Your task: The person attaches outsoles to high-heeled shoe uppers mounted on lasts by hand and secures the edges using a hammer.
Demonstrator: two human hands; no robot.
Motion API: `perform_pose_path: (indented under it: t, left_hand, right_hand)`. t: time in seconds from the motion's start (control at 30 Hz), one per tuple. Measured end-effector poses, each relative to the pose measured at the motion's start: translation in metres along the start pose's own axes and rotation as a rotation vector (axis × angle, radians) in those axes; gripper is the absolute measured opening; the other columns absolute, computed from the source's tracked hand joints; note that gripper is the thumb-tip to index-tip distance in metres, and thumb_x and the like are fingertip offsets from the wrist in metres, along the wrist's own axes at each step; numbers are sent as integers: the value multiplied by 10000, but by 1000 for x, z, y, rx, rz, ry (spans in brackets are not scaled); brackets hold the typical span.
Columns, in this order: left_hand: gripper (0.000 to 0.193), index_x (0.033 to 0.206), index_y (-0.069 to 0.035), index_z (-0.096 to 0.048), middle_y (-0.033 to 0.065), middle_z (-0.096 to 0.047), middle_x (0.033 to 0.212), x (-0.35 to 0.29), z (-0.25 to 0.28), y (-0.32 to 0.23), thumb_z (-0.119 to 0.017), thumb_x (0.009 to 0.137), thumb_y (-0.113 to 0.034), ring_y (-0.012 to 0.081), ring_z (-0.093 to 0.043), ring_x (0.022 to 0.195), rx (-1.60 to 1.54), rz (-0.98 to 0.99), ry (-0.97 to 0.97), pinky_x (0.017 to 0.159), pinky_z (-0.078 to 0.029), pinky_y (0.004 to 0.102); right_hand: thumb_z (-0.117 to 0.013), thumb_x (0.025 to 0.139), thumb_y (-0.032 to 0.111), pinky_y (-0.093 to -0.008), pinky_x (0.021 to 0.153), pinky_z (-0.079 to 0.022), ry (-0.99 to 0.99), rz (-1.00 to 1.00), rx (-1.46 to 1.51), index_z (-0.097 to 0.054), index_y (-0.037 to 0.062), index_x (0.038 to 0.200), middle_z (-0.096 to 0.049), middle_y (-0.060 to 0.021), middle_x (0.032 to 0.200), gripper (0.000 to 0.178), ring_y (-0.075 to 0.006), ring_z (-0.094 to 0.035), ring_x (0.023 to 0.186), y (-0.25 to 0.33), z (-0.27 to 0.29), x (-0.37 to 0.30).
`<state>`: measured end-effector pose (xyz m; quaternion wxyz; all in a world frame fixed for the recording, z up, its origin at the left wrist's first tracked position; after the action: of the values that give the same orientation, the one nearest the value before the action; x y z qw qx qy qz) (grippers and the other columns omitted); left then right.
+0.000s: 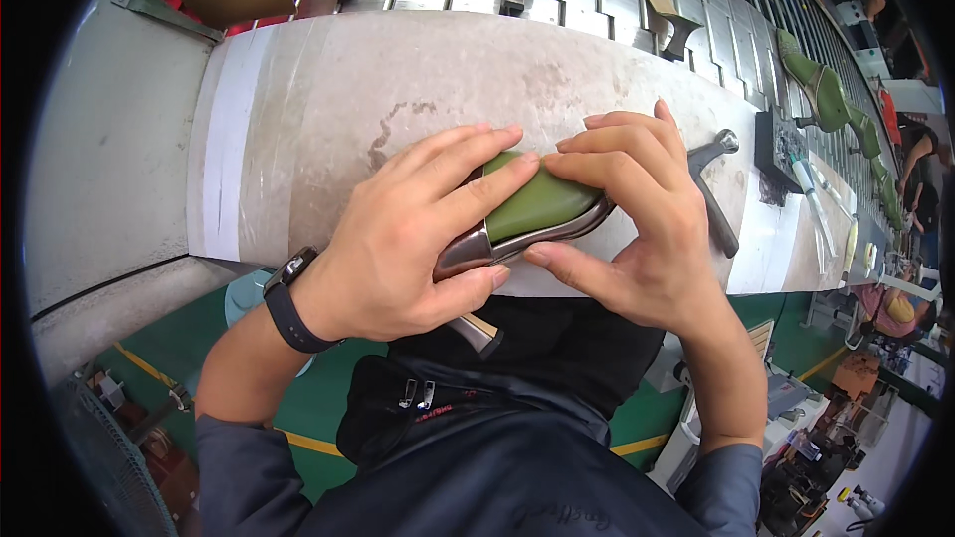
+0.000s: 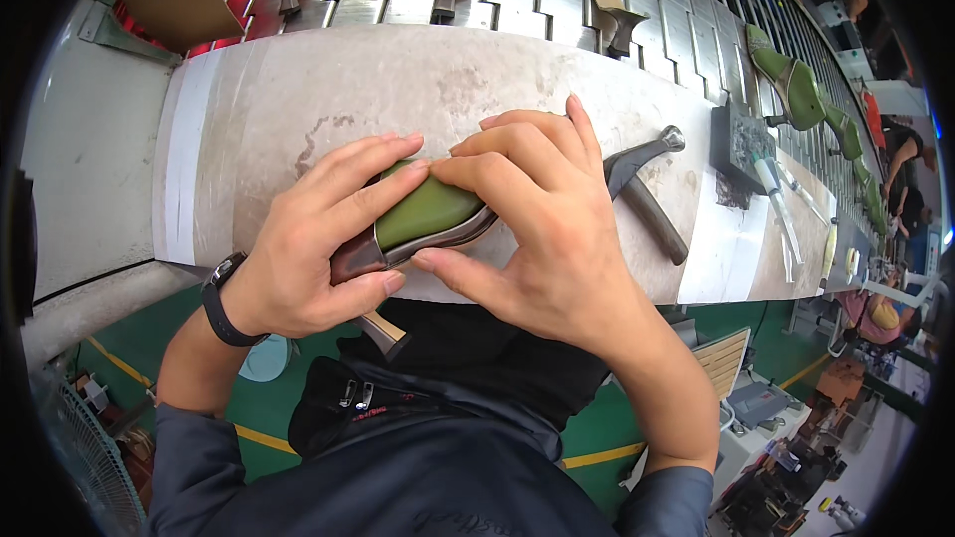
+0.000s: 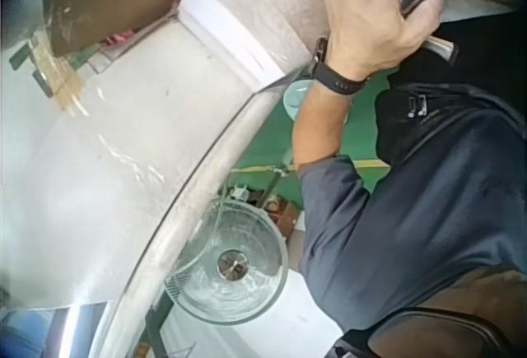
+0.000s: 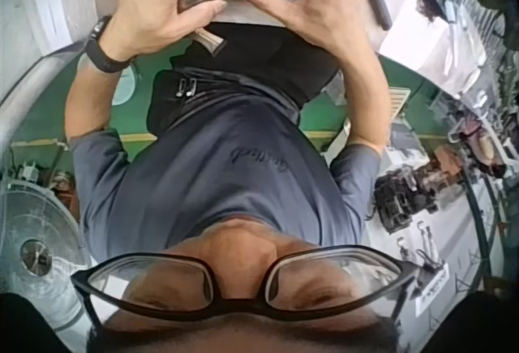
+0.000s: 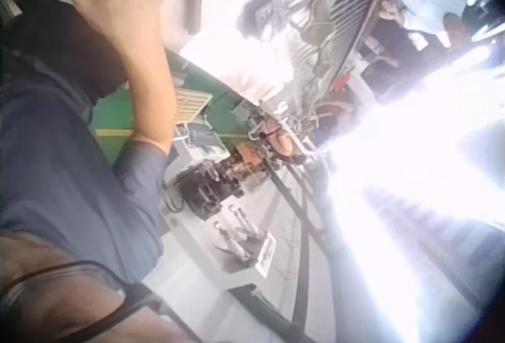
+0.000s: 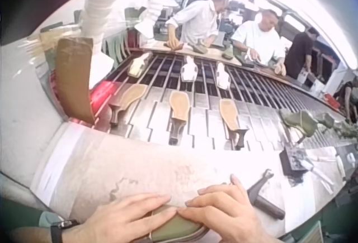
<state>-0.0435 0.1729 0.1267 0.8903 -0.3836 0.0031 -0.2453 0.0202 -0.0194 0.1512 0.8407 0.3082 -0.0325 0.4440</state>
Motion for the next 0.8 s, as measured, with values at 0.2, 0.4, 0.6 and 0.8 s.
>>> perform_pose_path:
  t: [0.2,0.4,0.6,0.8]
  left_hand:
    - [893,1557,28,-482,248,-517,1575,-3,1,-1,-783,729,-121,462,-510,1437,-11,5,-70,1194,-423,502]
    - [936,1593,48,-412,270,-487,1589,2,-2,-4,-771,745,-124,448,-466,1479,29,32,8,1226,-381,479]
    - [902,1585,64,-396,272,-451,1597,-6,-17,-31,-807,858,-277,444,-436,1482,183,160,-42,1221,-345,536]
    - [942,1633,34,-332,303,-520,1535,38,-20,-43,-821,863,-202,476,-506,1418,187,172,2,1194,-396,480]
  right_hand:
    - [-983,636,425,-693,1192,-302,115,-127,-56,-687,88,1149,-703,-90,1167,681,-371,-628,1240,11,-5,10]
    - [-978,650,412,-765,1129,-343,-105,-12,-119,-660,69,1272,-640,-148,1363,778,-386,-566,1337,12,-7,-3]
    - [-816,870,101,-485,998,-531,-526,-341,-232,-725,37,1302,-633,-203,1343,447,-384,-621,1205,-62,29,-79]
    - [-672,813,-38,-480,854,-544,-341,-345,-399,-712,83,1342,-632,-161,1133,543,-345,-636,975,-65,27,-97]
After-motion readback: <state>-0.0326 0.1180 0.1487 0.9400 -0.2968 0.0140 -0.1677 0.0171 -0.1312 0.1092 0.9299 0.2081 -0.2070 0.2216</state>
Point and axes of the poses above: each hand's wrist, its own x-axis towards the middle knuckle, its own z-axis out of the back of the hand, y = z × x, the point moved 5 cm from there along x, towards the middle knuckle
